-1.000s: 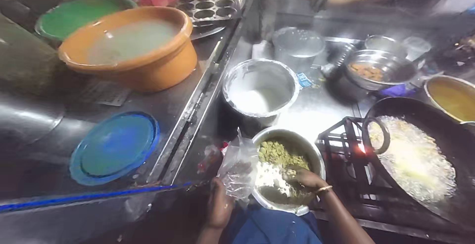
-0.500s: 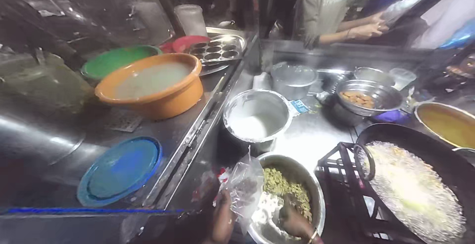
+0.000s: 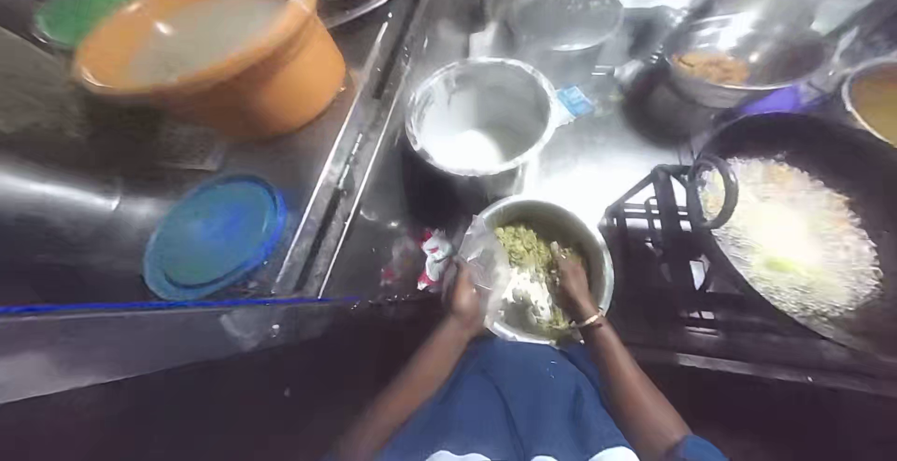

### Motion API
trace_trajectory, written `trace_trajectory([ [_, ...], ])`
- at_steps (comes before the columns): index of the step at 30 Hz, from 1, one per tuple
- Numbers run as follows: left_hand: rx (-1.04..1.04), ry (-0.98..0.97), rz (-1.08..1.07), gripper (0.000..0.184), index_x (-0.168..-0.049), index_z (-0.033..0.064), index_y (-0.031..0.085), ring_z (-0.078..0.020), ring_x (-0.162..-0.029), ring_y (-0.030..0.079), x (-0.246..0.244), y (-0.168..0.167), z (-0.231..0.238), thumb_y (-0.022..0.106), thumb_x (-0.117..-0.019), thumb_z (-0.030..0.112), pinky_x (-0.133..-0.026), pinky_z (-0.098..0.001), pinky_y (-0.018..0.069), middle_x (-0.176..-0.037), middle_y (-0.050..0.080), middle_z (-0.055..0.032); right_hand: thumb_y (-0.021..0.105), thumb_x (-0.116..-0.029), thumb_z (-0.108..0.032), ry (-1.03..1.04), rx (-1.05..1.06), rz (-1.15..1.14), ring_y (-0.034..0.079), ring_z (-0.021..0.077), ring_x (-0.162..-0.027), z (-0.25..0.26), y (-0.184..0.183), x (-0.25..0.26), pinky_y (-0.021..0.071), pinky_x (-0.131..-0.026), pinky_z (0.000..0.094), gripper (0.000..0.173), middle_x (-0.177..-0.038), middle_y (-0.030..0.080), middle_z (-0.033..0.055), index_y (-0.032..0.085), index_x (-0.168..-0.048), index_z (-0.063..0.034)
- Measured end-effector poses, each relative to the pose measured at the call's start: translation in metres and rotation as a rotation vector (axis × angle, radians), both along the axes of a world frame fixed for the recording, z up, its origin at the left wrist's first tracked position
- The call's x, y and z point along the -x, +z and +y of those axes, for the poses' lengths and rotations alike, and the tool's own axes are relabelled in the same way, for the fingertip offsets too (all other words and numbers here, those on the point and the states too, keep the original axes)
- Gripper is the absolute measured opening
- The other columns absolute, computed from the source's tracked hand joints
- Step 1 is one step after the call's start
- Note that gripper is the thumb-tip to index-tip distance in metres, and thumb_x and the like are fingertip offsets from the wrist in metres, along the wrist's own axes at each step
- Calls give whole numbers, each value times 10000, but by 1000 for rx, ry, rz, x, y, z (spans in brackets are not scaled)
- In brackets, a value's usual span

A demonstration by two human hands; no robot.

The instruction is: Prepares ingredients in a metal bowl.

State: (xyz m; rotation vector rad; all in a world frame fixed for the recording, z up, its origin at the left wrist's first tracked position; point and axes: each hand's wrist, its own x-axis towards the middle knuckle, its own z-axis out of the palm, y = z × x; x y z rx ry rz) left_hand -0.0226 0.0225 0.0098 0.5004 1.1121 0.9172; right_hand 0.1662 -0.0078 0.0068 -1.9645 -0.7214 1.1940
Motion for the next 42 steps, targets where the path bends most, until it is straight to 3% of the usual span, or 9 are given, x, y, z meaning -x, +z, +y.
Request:
trace_trajectory([
  [2,-12,-18,20,666,-1529,104,348,-183,-1267,556,-13,2,3,45,-1088,502,-1034,-408,499,-1412,546,-114,390,-1113,-318,82,19,-163,625,254,-787,12,10,1,528,-786,465,505,-838,638,178,676,-992,80],
  [4,-43,-39,68,669,-1548,78,312,-189,-1325,511,-18,2,-3,37,-1090,481,-1079,-408,467,-1472,491,-138,372,-1109,-309,53,-123,-147,605,194,-743,7,-3,11,524,-721,416,466,-809,617,110,664,-1005,39],
  [6,-72,-109,87,682,-1559,52,282,-185,-1360,482,-21,0,-8,35,-1088,479,-1111,-399,443,-1507,453,-155,377,-1080,-257,182,-259,-25,658,234,-1098,-5,-3,20,530,-984,424,459,-1201,672,203,571,-1352,57],
  [9,-79,-169,151,627,-1295,27,515,-98,-946,657,-29,5,-20,81,-1100,437,-835,-305,567,-1047,670,-66,417,-1037,-190,445,-405,-6,607,277,-1255,-28,7,45,457,-1102,398,512,-1345,606,285,475,-1440,122],
  [20,-227,-89,48,648,-1461,84,366,-111,-1184,633,13,9,-23,116,-1075,540,-995,-385,561,-1269,653,-7,669,-950,-180,205,-550,-541,693,84,-1068,-112,136,-124,603,-934,290,622,-1242,699,85,438,-1494,14],
  [25,-226,-41,109,650,-1538,92,243,-131,-1265,573,27,-2,-13,70,-1078,516,-1033,-389,530,-1394,555,-46,700,-900,-73,188,-53,-925,712,326,-966,-139,167,-221,554,-884,588,441,-1090,724,187,599,-1327,-25],
  [34,-262,-2,157,674,-1536,79,264,-137,-1294,553,38,-7,-12,119,-1072,545,-1068,-394,509,-1417,544,-53,645,-962,-81,299,322,-983,708,386,-992,-150,163,-265,522,-899,664,216,-1062,742,173,738,-1154,-116],
  [38,-244,42,126,677,-1495,101,328,-116,-1237,594,51,-9,-10,173,-1059,595,-1028,-373,533,-1339,599,-10,613,-961,-80,171,-31,-1111,721,340,-931,-174,193,-237,571,-862,561,229,-1037,723,238,684,-1134,53],
  [42,-209,93,138,637,-1479,179,382,-135,-1202,622,56,-6,-14,191,-1051,610,-1002,-410,551,-1294,637,12,595,-967,-111,360,-386,-791,708,81,-968,-157,167,-185,598,-892,271,217,-1075,744,63,696,-1129,-8],
])
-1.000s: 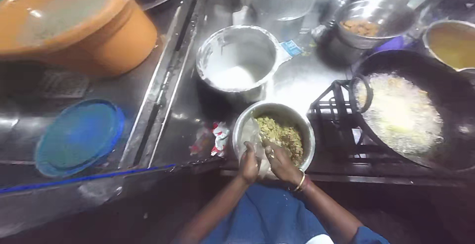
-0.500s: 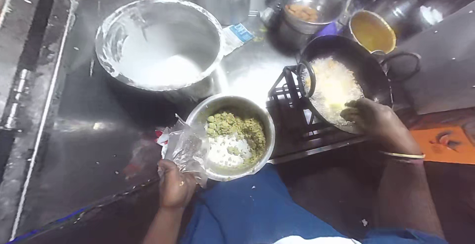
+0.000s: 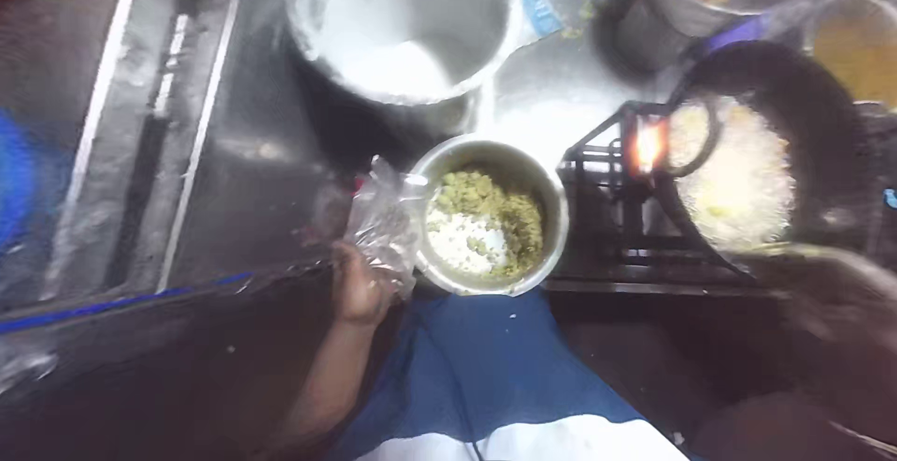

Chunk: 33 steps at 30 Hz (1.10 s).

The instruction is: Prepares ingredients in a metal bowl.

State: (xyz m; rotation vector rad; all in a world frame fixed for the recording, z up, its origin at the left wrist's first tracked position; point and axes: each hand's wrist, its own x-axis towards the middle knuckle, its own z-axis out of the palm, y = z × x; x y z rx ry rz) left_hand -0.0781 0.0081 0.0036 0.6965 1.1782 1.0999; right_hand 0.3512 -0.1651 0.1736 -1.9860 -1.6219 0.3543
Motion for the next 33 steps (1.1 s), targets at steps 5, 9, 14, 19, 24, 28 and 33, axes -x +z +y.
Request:
trace_trajectory([
  [5,-30,-39,-50,679,-1488,157,376,-162,-1223,607,-5,-4,1,241,-1035,643,-1005,-416,544,-1320,622,-33,613,-1012,-177,481,745,198,661,313,-1163,121,-119,112,497,-1046,531,355,-1255,688,174,648,-1344,-54],
  [9,-57,-62,-86,709,-1484,156,400,-186,-1245,603,-4,-2,-2,263,-1017,671,-1035,-447,530,-1337,626,-46,678,-948,-139,726,1048,35,547,488,-1269,187,-235,195,426,-1028,686,530,-1375,556,317,521,-1417,50],
  [14,-87,-28,-97,803,-1461,146,418,-173,-1214,621,4,5,-6,394,-937,754,-1027,-443,539,-1290,647,-29,633,-987,-307,990,1115,-191,577,488,-1216,178,-313,214,437,-973,738,353,-1256,648,253,689,-1230,-57],
  [19,-41,28,-97,723,-1461,104,392,-164,-1217,611,12,1,-8,321,-1011,666,-1035,-430,531,-1293,632,-50,587,-1019,-307,762,1358,-60,650,443,-1034,176,-236,184,464,-884,696,373,-1097,678,268,689,-1120,38],
  [24,-16,28,-114,711,-1451,114,410,-176,-1184,633,15,-2,-3,316,-1012,666,-1004,-443,549,-1260,653,-48,566,-1027,-155,484,966,705,602,36,-847,181,-214,140,533,-808,254,273,-1019,660,56,630,-1240,4],
  [28,-28,3,-94,676,-1448,148,434,-177,-1201,632,12,5,6,246,-1030,644,-1012,-435,548,-1282,658,-36,543,-1061,-196,-15,709,904,597,36,-699,169,-218,132,543,-678,233,248,-834,641,19,653,-1132,15],
  [33,-38,-6,-56,615,-1460,156,415,-173,-1192,633,4,14,13,170,-1067,562,-997,-432,553,-1277,654,-36,629,-961,-6,-69,600,961,666,119,-842,162,-218,140,590,-780,310,266,-1049,684,126,619,-1223,42],
])
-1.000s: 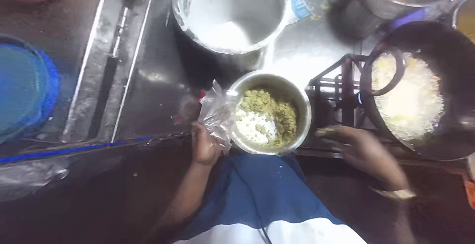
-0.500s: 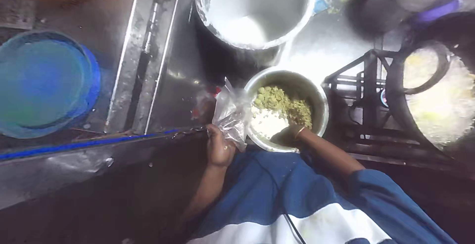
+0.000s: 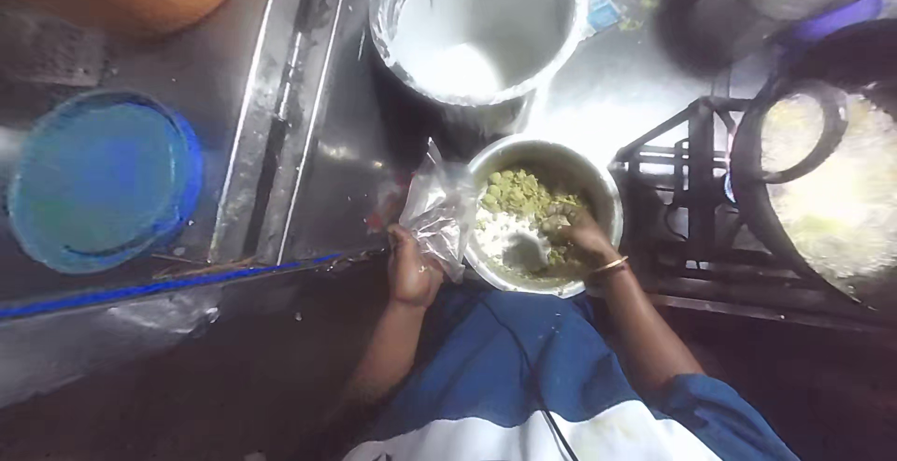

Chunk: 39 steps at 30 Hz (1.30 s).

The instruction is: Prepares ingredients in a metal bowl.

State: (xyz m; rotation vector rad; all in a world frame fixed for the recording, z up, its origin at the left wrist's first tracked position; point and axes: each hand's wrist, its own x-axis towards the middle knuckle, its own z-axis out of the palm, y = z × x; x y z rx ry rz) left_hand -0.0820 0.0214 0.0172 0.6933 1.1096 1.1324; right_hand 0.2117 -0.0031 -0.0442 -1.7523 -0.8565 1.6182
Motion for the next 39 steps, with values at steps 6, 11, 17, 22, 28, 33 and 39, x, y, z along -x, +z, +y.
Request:
trace_trajectory([
  [6,12,-40,12,636,-1498,146,361,-185,-1210,617,-8,1,0,155,-1067,566,-1010,-439,542,-1315,627,-59,734,-914,-257,57,53,-277,657,296,-980,-3,-16,28,552,-880,494,570,-1155,653,225,533,-1378,7],
  [11,-20,-53,-39,625,-1467,136,385,-190,-1230,604,-15,-4,-4,229,-1059,583,-1034,-459,523,-1312,624,-62,634,-980,-173,159,114,-196,681,332,-1020,-8,-20,34,561,-910,522,600,-1187,654,252,397,-1507,-14],
  [17,10,-63,-13,659,-1490,106,350,-194,-1259,585,-24,-4,-12,156,-1065,570,-1047,-457,515,-1352,596,-86,478,-1092,-300,-198,136,28,529,55,-606,-15,4,40,490,-574,245,341,-789,600,18,640,-1156,-7],
  [22,57,-61,67,632,-1531,54,239,-144,-1255,579,-44,-3,-14,131,-1086,490,-1027,-384,536,-1394,546,-96,605,-985,-38,-243,36,121,659,87,-752,-11,16,35,570,-683,267,176,-934,705,71,666,-1131,38],
  [28,42,-106,183,590,-1492,-12,286,-70,-1225,560,-74,-5,-19,99,-1104,391,-1026,-294,505,-1348,542,-98,460,-1083,-330,-196,-131,-296,513,133,-546,4,26,41,481,-582,369,489,-595,508,23,636,-767,-1],
  [33,25,-266,239,613,-1398,-61,404,-38,-1100,603,-95,-11,-24,128,-1108,402,-959,-262,522,-1196,609,-72,420,-1089,-201,6,-279,-103,651,211,-1035,-11,48,68,525,-939,391,405,-1170,666,208,539,-1377,57],
  [39,-47,-413,66,659,-1238,22,505,19,-1041,635,-99,10,-35,209,-1060,583,-924,-226,539,-1051,676,70,405,-1045,-164,-75,-457,0,615,116,-1134,-42,65,69,482,-1019,278,447,-1241,646,220,538,-1355,129],
])
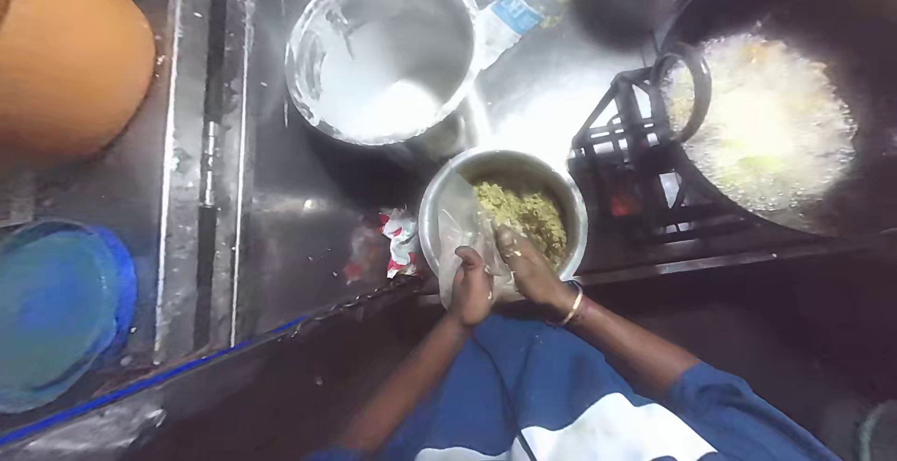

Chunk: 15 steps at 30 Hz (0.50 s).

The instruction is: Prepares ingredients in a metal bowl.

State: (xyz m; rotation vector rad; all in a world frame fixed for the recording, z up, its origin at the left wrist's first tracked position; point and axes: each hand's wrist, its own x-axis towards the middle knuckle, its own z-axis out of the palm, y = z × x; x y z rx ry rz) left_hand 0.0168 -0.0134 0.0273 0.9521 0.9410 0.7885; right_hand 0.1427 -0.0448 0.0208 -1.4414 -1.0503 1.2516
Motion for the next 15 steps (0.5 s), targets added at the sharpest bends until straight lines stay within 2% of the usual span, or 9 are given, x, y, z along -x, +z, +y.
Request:
trace_trajectory([
  [1,20,29,-56,653,-1232,64,524,8,-1048,648,1,5,-2,291,-1028,639,-916,-241,552,-1053,688,81,438,-1054,-192,-44,-6,-3,619,79,-1117,-4,8,-9,493,-1003,253,449,-1234,653,196,538,-1360,121],
  [3,9,89,-187,648,-1216,163,609,-36,-1079,665,7,11,-4,500,-902,720,-945,-297,567,-1080,717,83,566,-1014,-261,-112,-43,-61,646,36,-1059,-17,27,-33,538,-945,238,494,-1189,683,122,540,-1369,82],
  [5,-70,109,-210,576,-1208,267,655,-47,-1095,672,19,11,-2,503,-892,725,-954,-326,573,-1109,733,102,677,-959,-244,-140,-119,-150,666,56,-1112,-41,55,-66,575,-971,257,578,-1257,685,81,504,-1433,38],
  [7,-93,131,-238,602,-1241,245,630,-89,-1111,675,31,8,2,470,-911,722,-962,-365,578,-1134,729,64,700,-952,-252,-164,-211,-310,662,89,-1161,-70,88,-104,587,-986,284,641,-1338,662,41,458,-1502,-27],
  [9,-48,119,-310,667,-1301,222,625,-151,-1165,662,40,4,12,478,-904,738,-995,-426,560,-1201,718,8,684,-966,-289,-216,-222,-530,654,100,-1185,-96,121,-144,577,-1009,299,615,-1361,650,10,464,-1504,-89],
  [11,-26,134,-328,755,-1388,185,546,-194,-1229,627,45,-2,19,478,-897,754,-1038,-469,527,-1281,681,-28,677,-950,-303,-271,-133,-753,673,147,-1155,-114,140,-188,588,-989,350,569,-1329,663,66,518,-1447,-75],
  [13,-39,189,-276,819,-1455,142,449,-208,-1263,601,46,-7,22,440,-914,756,-1060,-477,513,-1329,646,-47,646,-935,-339,-312,27,-958,692,203,-1092,-120,144,-228,582,-947,447,506,-1245,690,114,588,-1366,-81],
  [15,-41,250,-214,811,-1475,98,391,-200,-1277,588,46,-11,21,368,-963,726,-1069,-469,509,-1349,623,-58,663,-920,-272,-294,189,-1093,705,311,-1030,-114,143,-256,554,-900,602,398,-1157,716,148,652,-1283,-109],
])
